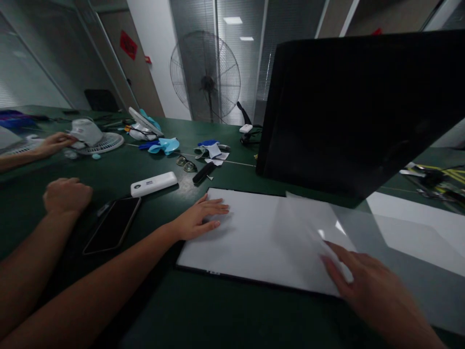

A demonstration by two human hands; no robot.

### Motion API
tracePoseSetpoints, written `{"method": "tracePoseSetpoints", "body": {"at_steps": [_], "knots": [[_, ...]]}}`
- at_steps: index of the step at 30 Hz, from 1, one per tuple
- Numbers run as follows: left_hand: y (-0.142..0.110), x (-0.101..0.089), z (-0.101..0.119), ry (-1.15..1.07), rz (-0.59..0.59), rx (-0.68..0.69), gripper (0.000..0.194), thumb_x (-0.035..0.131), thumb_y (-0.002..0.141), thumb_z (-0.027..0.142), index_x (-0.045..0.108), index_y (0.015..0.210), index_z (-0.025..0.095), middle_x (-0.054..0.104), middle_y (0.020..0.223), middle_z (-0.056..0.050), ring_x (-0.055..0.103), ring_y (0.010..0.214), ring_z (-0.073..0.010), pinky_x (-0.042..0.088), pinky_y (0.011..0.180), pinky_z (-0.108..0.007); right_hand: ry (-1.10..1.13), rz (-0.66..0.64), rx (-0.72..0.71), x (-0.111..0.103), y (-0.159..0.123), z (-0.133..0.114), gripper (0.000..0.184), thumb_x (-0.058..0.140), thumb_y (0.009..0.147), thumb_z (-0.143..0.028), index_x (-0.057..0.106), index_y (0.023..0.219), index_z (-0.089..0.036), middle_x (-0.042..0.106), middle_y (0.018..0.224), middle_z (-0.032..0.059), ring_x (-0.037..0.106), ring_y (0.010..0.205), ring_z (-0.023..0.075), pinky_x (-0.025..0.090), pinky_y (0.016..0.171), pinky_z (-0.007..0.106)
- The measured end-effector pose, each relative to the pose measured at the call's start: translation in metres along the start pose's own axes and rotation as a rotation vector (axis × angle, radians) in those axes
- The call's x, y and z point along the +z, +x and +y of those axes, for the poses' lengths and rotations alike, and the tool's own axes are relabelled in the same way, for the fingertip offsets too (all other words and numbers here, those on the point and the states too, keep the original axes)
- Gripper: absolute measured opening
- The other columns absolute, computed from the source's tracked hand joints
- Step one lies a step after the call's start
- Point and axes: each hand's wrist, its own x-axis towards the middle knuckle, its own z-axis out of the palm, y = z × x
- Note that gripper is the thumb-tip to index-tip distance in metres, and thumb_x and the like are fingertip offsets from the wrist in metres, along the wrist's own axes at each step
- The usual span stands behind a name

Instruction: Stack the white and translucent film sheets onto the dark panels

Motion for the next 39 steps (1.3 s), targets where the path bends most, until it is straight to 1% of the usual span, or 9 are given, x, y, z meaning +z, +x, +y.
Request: {"method": "tracePoseSetpoints", "body": {"at_steps": [4,6,8,12,16,20,27,32,39], "knots": [[0.002,0.003,-0.002,-0.017,0.040,-0.044,0.048,0.052,0.108,0.051,0.061,0.152,0.034,0.058,0.162,-0.003,0.032,0.163,-0.0343,0.003,0.133,-0.072,0.132,-0.196,-0.438,-0.005,-0.003,-0.051,0.070,0.045,0.108,-0.063,0.043,0.167,-0.024,0.050,0.158,0.0104,0.058,0.139,0.0340,0.057,0.110,0.056],[0.003,0.003,-0.002,-0.020,0.033,-0.059,0.048,0.053,0.108,0.051,0.061,0.152,0.034,0.057,0.162,-0.003,0.032,0.163,-0.0350,0.005,0.132,-0.073,0.133,-0.248,-0.517,-0.007,-0.003,-0.055,0.074,0.046,0.108,-0.065,0.032,0.171,-0.027,0.035,0.168,0.0073,0.045,0.150,0.0345,0.054,0.114,0.057],[0.004,0.003,-0.002,-0.030,0.020,-0.061,0.048,0.054,0.108,0.049,0.061,0.152,0.033,0.056,0.163,-0.004,0.030,0.163,-0.0355,0.007,0.132,-0.074,0.070,-0.179,-0.439,-0.004,-0.002,-0.047,0.072,0.039,0.110,-0.068,0.035,0.170,-0.028,0.033,0.168,0.0074,0.044,0.150,0.0360,0.052,0.114,0.061],[0.004,0.004,-0.004,-0.046,0.026,-0.026,0.047,0.054,0.108,0.046,0.062,0.151,0.031,0.057,0.162,-0.006,0.030,0.163,-0.0348,0.004,0.132,-0.073,-0.140,0.078,-0.068,0.012,-0.003,-0.015,0.088,0.018,0.107,-0.077,0.062,0.153,-0.017,0.043,0.162,0.0179,0.054,0.141,0.0434,0.051,0.111,0.070],[0.003,0.004,-0.006,-0.043,0.072,-0.021,0.043,0.057,0.106,0.047,0.068,0.145,0.031,0.051,0.166,-0.006,0.030,0.164,-0.0359,0.010,0.132,-0.073,-0.182,0.049,0.086,0.025,-0.006,0.005,0.097,0.014,0.103,-0.083,0.068,0.146,-0.014,0.054,0.153,0.0204,0.060,0.133,0.0433,0.054,0.108,0.068],[0.002,0.001,-0.006,-0.083,0.180,-0.014,0.043,0.058,0.106,0.049,0.072,0.140,0.029,0.046,0.170,-0.008,0.031,0.163,-0.0375,0.026,0.130,-0.069,-0.119,0.027,-0.021,0.027,-0.005,-0.003,0.094,0.016,0.103,-0.084,0.055,0.159,-0.018,0.051,0.157,0.0150,0.056,0.139,0.0388,0.053,0.111,0.065],[0.006,0.008,-0.011,-0.053,0.290,-0.151,0.054,0.060,0.102,0.057,0.069,0.143,0.023,0.053,0.165,-0.014,0.044,0.157,-0.0367,0.035,0.130,-0.060,0.056,-0.124,-0.357,0.021,-0.007,-0.031,0.072,0.037,0.109,-0.070,0.032,0.170,-0.033,0.018,0.174,0.0043,0.043,0.150,0.0354,0.046,0.117,0.059],[0.007,0.014,-0.015,0.010,0.232,-0.193,0.060,0.068,0.096,0.059,0.070,0.142,0.021,0.048,0.168,-0.016,0.044,0.157,-0.0380,0.035,0.130,-0.060,0.141,-0.329,-0.442,0.016,-0.005,-0.039,0.073,0.048,0.108,-0.065,0.026,0.170,-0.034,0.012,0.174,0.0036,0.026,0.157,0.0379,0.034,0.122,0.062],[0.007,0.013,-0.016,0.056,0.175,-0.163,0.052,0.066,0.097,0.049,0.072,0.141,0.023,0.048,0.168,-0.014,0.041,0.158,-0.0371,0.030,0.132,-0.060,0.216,-0.424,-0.467,0.014,-0.002,-0.033,0.063,0.046,0.110,-0.058,0.033,0.168,-0.037,0.021,0.173,0.0029,0.028,0.157,0.0373,0.032,0.122,0.068]]}}
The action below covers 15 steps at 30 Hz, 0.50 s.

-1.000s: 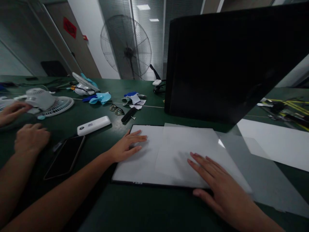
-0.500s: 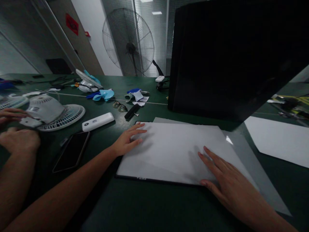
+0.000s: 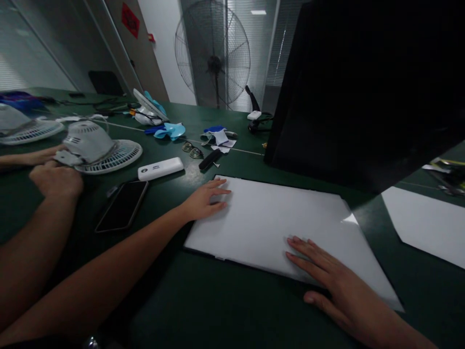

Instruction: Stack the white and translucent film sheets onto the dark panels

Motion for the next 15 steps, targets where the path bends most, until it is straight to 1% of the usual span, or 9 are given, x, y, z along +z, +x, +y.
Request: {"method": "tracePoseSetpoints", "body": {"at_steps": [3,4,5,6,9,11,13,14,15], "knots": [[0.000,-0.001,0.001,0.014,-0.026,-0.006,0.054,0.068,0.096,0.050,0.072,0.142,0.024,0.050,0.167,-0.014,0.041,0.158,-0.0382,0.027,0.132,-0.063,-0.031,0.085,-0.024,0.001,-0.003,0.014,0.058,0.046,0.111,-0.055,0.039,0.167,-0.039,0.024,0.173,0.0018,0.028,0.158,0.0368,0.032,0.124,0.069],[0.001,-0.001,0.002,0.014,-0.030,-0.014,0.054,0.069,0.095,0.050,0.072,0.143,0.024,0.051,0.166,-0.014,0.041,0.158,-0.0386,0.026,0.132,-0.064,-0.053,0.127,-0.002,0.000,-0.005,0.022,0.057,0.044,0.111,-0.055,0.041,0.166,-0.038,0.024,0.173,0.0014,0.027,0.158,0.0369,0.032,0.125,0.069],[0.001,-0.002,0.003,0.013,-0.031,-0.022,0.054,0.069,0.095,0.050,0.072,0.142,0.024,0.051,0.166,-0.014,0.041,0.158,-0.0388,0.026,0.132,-0.064,-0.081,0.181,0.052,-0.001,-0.008,0.033,0.057,0.041,0.112,-0.055,0.042,0.166,-0.037,0.024,0.174,0.0014,0.027,0.159,0.0372,0.032,0.125,0.069],[0.001,-0.002,0.003,0.011,-0.029,-0.028,0.054,0.069,0.095,0.050,0.072,0.142,0.024,0.051,0.166,-0.013,0.041,0.158,-0.0390,0.025,0.132,-0.065,-0.112,0.235,0.141,-0.004,-0.013,0.047,0.058,0.038,0.112,-0.056,0.044,0.166,-0.036,0.024,0.174,0.0019,0.029,0.158,0.0376,0.033,0.126,0.069],[0.001,-0.003,0.004,0.005,-0.014,-0.035,0.051,0.068,0.095,0.049,0.074,0.139,0.023,0.053,0.165,-0.012,0.041,0.158,-0.0398,0.027,0.132,-0.065,-0.225,0.375,0.518,-0.014,-0.037,0.099,0.065,0.032,0.111,-0.060,0.047,0.165,-0.026,0.028,0.173,0.0073,0.037,0.154,0.0378,0.035,0.127,0.062],[0.001,-0.002,0.003,0.002,0.002,-0.040,0.050,0.066,0.096,0.051,0.075,0.137,0.023,0.054,0.164,-0.011,0.042,0.158,-0.0398,0.030,0.131,-0.065,-0.284,0.448,0.714,-0.020,-0.058,0.135,0.074,0.027,0.111,-0.062,0.046,0.164,-0.013,0.030,0.171,0.0155,0.032,0.156,0.0389,0.030,0.130,0.058],[0.001,-0.001,0.000,-0.003,0.017,-0.044,0.049,0.065,0.097,0.053,0.076,0.136,0.025,0.055,0.163,-0.009,0.043,0.157,-0.0390,0.032,0.131,-0.064,-0.299,0.494,0.867,-0.022,-0.078,0.163,0.084,0.021,0.110,-0.064,0.043,0.162,-0.002,0.029,0.169,0.0258,0.027,0.157,0.0438,0.030,0.127,0.062],[0.001,0.000,-0.002,-0.006,0.024,-0.044,0.048,0.065,0.096,0.054,0.076,0.135,0.027,0.055,0.163,-0.009,0.044,0.157,-0.0386,0.033,0.130,-0.065,-0.292,0.503,0.939,-0.021,-0.086,0.174,0.088,0.019,0.110,-0.066,0.042,0.160,0.003,0.029,0.166,0.0309,0.029,0.155,0.0477,0.034,0.123,0.065],[0.001,0.002,-0.004,-0.008,0.030,-0.041,0.047,0.065,0.097,0.054,0.076,0.133,0.028,0.055,0.163,-0.009,0.044,0.156,-0.0382,0.034,0.130,-0.065,-0.281,0.496,1.002,-0.020,-0.091,0.181,0.091,0.018,0.109,-0.068,0.043,0.158,0.005,0.032,0.163,0.0343,0.034,0.151,0.0506,0.039,0.117,0.068]]}}
